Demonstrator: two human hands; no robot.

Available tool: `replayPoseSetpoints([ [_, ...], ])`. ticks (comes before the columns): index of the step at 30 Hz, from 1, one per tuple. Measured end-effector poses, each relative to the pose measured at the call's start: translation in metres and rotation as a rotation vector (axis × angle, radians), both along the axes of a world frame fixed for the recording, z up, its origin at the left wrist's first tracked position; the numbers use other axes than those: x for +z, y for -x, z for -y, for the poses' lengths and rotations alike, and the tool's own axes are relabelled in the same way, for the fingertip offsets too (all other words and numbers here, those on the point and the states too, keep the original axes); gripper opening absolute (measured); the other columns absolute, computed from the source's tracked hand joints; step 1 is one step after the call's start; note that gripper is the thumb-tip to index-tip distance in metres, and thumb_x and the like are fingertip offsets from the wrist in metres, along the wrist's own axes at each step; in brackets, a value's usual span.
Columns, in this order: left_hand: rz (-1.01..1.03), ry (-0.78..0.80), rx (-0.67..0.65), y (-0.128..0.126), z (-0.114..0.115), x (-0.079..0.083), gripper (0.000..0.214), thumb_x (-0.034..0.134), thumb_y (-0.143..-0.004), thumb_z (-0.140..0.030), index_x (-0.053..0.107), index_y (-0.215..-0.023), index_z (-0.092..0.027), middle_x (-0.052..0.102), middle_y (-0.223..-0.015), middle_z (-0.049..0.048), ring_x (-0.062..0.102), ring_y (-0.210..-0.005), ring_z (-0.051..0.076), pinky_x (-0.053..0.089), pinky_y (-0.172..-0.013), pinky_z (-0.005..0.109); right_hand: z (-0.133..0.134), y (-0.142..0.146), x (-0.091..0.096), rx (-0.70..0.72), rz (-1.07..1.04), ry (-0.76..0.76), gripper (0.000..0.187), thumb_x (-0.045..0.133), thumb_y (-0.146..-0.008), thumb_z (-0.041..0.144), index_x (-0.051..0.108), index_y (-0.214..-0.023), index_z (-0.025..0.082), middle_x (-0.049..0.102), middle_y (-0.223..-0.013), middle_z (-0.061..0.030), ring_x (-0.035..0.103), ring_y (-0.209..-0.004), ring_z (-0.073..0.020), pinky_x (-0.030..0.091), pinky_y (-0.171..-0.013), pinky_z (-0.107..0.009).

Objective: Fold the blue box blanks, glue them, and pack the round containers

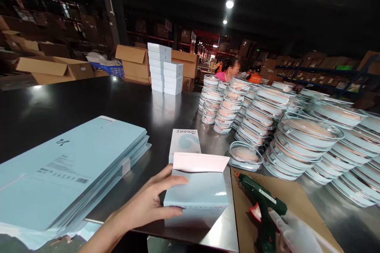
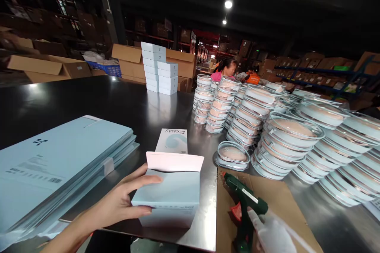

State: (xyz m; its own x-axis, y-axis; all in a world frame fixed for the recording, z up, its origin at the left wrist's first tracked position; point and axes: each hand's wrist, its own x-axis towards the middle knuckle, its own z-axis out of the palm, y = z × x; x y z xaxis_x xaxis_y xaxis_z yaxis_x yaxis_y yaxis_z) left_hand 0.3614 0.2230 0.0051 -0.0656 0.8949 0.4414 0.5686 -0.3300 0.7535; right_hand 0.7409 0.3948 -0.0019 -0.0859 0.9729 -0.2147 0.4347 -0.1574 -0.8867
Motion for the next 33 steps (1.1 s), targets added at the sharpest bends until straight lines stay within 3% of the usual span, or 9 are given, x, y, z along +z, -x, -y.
replayPoseSetpoints([
  [2, 0.007, -0.011, -0.007, 0.000, -0.001, 0.003, 0.047, 0.087, -0.071, -0.017, 0.078, -0.116, -0.028, 0.070, -0.130, 0.0096, 0.073, -0.111, 0.030, 0.061, -0.090, 0.032, 0.002, 0.017, 0.015, 0.013, 0.070, -0.144, 0.032, 0.089, -0.061, 0.056, 0.080, -0.075, 0.028, 0.069, -0.053, -0.0032, 0.067, -0.052, -0.0259, 0.054, -0.054, -0.035],
  [4, 0.009, -0.042, -0.011, 0.001, -0.001, 0.001, 0.047, 0.088, -0.072, -0.017, 0.078, -0.117, -0.028, 0.070, -0.126, 0.0093, 0.074, -0.108, 0.029, 0.062, -0.089, 0.032, 0.010, 0.049, 0.026, 0.180, -0.071, -0.359, 0.073, 0.089, -0.065, 0.053, 0.068, -0.131, 0.030, 0.080, -0.113, -0.0086, 0.074, -0.104, -0.0318, 0.056, -0.096, -0.043],
  [7, 0.004, -0.147, -0.035, 0.002, -0.004, -0.006, 0.045, 0.088, -0.078, -0.023, 0.075, -0.120, -0.031, 0.068, -0.125, 0.0084, 0.074, -0.106, 0.028, 0.062, -0.088, 0.032, 0.023, 0.094, 0.028, 0.652, -0.342, -0.403, 0.112, 0.087, -0.076, 0.044, 0.017, -0.163, 0.044, 0.043, -0.164, -0.0070, 0.046, -0.148, -0.0279, 0.032, -0.122, -0.054],
  [10, 0.029, -0.276, -0.050, -0.003, -0.010, -0.021, 0.039, 0.080, -0.089, -0.042, 0.067, -0.125, -0.034, 0.054, -0.140, 0.0100, 0.066, -0.121, 0.030, 0.059, -0.096, 0.036, 0.026, 0.109, 0.012, 0.833, -0.429, -0.457, 0.097, 0.080, -0.086, 0.039, 0.019, -0.159, 0.053, 0.058, -0.151, -0.0039, 0.050, -0.145, -0.0239, 0.032, -0.121, -0.054],
  [15, 0.104, -0.467, -0.073, -0.010, -0.020, -0.042, 0.063, 0.063, -0.101, -0.045, 0.023, -0.148, -0.050, 0.044, -0.133, 0.0058, 0.056, -0.131, 0.024, 0.053, -0.105, 0.041, 0.029, 0.107, -0.003, 0.873, -0.303, -0.660, 0.078, 0.064, -0.090, 0.014, 0.034, -0.156, 0.043, 0.059, -0.145, -0.0058, 0.049, -0.145, -0.0211, 0.037, -0.121, -0.040],
  [20, -0.047, -0.340, -0.152, -0.002, -0.013, -0.028, 0.031, 0.067, -0.099, -0.020, 0.071, -0.126, -0.035, 0.049, -0.121, 0.0063, 0.058, -0.123, 0.024, 0.050, -0.106, 0.033, 0.040, 0.127, 0.018, 0.969, -0.131, -1.073, 0.067, 0.060, -0.081, 0.002, 0.052, -0.140, 0.032, 0.060, -0.130, -0.0038, 0.046, -0.140, -0.0182, 0.041, -0.119, -0.031],
  [25, -0.035, -0.254, -0.215, -0.002, -0.010, -0.011, 0.033, 0.070, -0.092, -0.009, 0.076, -0.117, -0.029, 0.055, -0.139, 0.0102, 0.056, -0.137, 0.028, 0.047, -0.113, 0.035, 0.032, 0.129, 0.027, 1.043, -0.127, -1.154, 0.050, 0.062, -0.090, 0.008, 0.055, -0.134, 0.030, 0.062, -0.129, -0.0042, 0.051, -0.133, -0.0199, 0.040, -0.119, -0.038],
  [29, 0.222, -0.221, -0.154, -0.003, -0.008, -0.017, 0.032, 0.081, -0.082, -0.012, 0.082, -0.107, -0.031, 0.063, -0.144, 0.0100, 0.058, -0.138, 0.035, 0.047, -0.114, 0.042, 0.032, 0.119, 0.012, 0.963, -0.144, -1.068, 0.056, 0.065, -0.095, 0.022, 0.048, -0.147, 0.035, 0.052, -0.151, -0.0044, 0.043, -0.147, -0.0212, 0.035, -0.124, -0.040],
  [33, 0.496, -0.348, 0.130, -0.003, -0.008, -0.039, 0.016, 0.067, -0.098, -0.033, 0.075, -0.112, -0.034, 0.066, -0.139, 0.0055, 0.065, -0.129, 0.027, 0.057, -0.097, 0.034, 0.053, 0.117, -0.029, 0.557, -0.451, -0.607, 0.081, 0.059, -0.092, 0.067, 0.020, -0.161, 0.048, 0.031, -0.170, -0.0001, 0.046, -0.148, -0.0250, 0.050, -0.113, -0.044],
])
